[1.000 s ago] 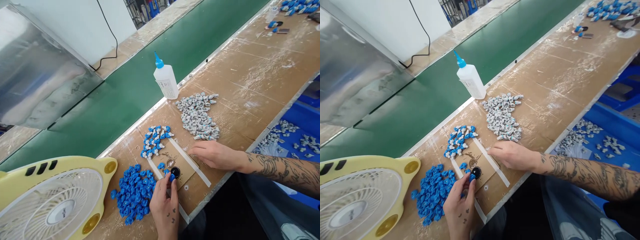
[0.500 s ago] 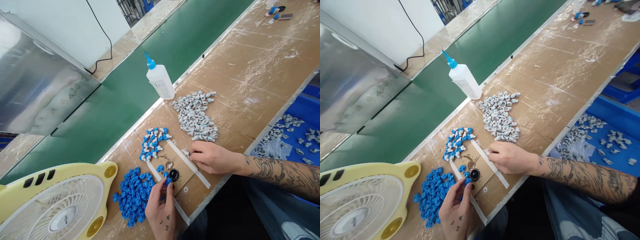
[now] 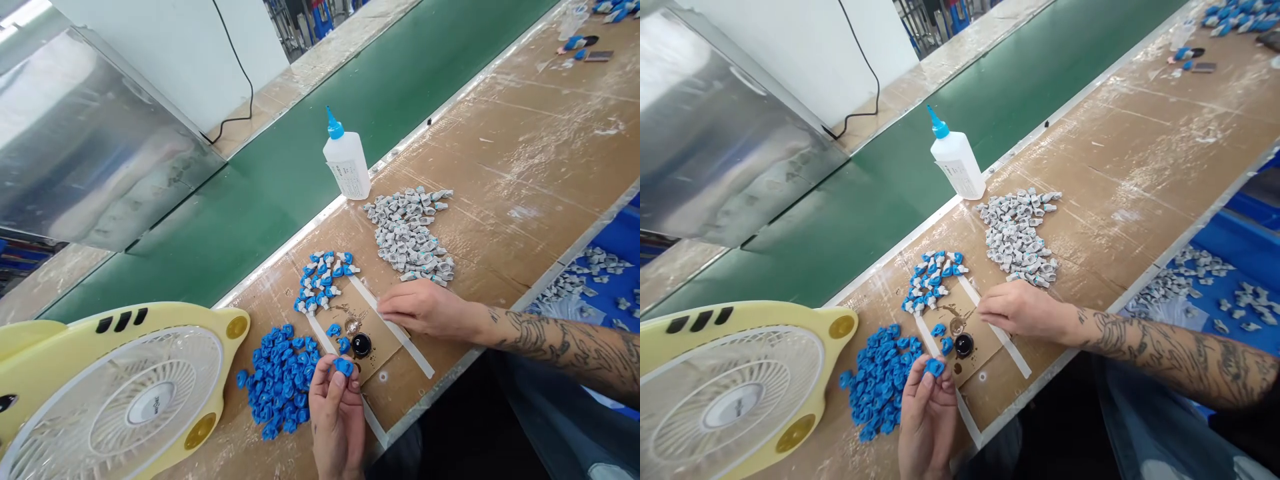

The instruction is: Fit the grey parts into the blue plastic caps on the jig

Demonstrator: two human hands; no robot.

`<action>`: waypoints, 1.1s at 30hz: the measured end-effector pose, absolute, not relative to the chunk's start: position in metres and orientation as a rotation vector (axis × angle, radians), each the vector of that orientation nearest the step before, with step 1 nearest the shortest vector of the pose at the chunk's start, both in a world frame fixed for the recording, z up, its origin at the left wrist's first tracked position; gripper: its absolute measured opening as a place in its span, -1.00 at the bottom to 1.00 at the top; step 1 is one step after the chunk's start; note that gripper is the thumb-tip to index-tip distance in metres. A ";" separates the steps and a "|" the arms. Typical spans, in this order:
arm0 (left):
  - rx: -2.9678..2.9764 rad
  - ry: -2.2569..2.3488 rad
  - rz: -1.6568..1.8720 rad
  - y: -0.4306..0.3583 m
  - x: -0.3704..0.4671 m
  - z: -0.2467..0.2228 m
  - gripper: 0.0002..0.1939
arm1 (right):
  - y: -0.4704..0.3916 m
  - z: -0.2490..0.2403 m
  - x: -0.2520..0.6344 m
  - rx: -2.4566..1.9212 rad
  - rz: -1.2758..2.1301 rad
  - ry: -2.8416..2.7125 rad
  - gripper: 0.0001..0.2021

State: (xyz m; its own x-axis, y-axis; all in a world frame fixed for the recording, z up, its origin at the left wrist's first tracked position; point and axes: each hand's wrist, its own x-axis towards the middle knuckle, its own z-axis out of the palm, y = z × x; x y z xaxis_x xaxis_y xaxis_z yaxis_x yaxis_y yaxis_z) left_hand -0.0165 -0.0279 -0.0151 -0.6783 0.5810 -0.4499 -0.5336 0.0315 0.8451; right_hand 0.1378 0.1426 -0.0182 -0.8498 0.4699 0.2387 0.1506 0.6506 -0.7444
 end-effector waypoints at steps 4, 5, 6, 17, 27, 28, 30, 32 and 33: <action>0.083 1.548 1.844 -0.024 -0.012 -0.025 -0.61 | 0.113 -0.010 0.123 -0.630 1.649 -1.815 -0.82; 0.091 1.561 1.856 -0.023 -0.012 -0.027 -0.60 | 0.106 -0.010 0.118 -0.655 1.724 -1.722 -0.81; 0.097 1.574 1.865 -0.022 -0.011 -0.028 -0.59 | 0.100 -0.010 0.114 -0.664 1.764 -1.665 -0.82; 0.192 1.703 1.766 -0.024 -0.016 -0.015 -0.60 | 0.090 -0.003 0.103 -0.381 1.253 -2.072 -0.80; 0.248 1.758 1.688 -0.024 -0.029 -0.013 -0.58 | 0.095 -0.008 0.085 -0.349 1.345 -2.098 -0.84; 0.275 1.774 1.668 -0.026 -0.032 -0.013 -0.57 | 0.099 -0.009 0.083 -0.335 1.341 -2.106 -0.84; 0.379 1.844 1.630 -0.036 -0.041 -0.012 -0.49 | 0.112 -0.009 0.082 -0.357 1.255 -2.142 -0.84; 0.585 2.038 1.562 -0.055 -0.056 -0.013 -0.45 | 0.132 -0.008 0.083 -0.469 1.062 -2.234 -0.82; 0.733 2.184 1.482 -0.068 -0.065 -0.015 -0.49 | 0.143 -0.008 0.083 -0.550 0.950 -2.304 -0.81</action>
State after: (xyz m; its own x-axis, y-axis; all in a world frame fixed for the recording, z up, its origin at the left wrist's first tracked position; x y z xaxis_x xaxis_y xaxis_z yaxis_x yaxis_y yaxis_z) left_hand -0.0654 -0.0682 -0.0153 -0.7827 0.6215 -0.0342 0.1975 0.3001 0.9332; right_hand 0.0832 0.1431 -0.0081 -0.7464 0.5631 0.3547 0.1496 0.6613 -0.7350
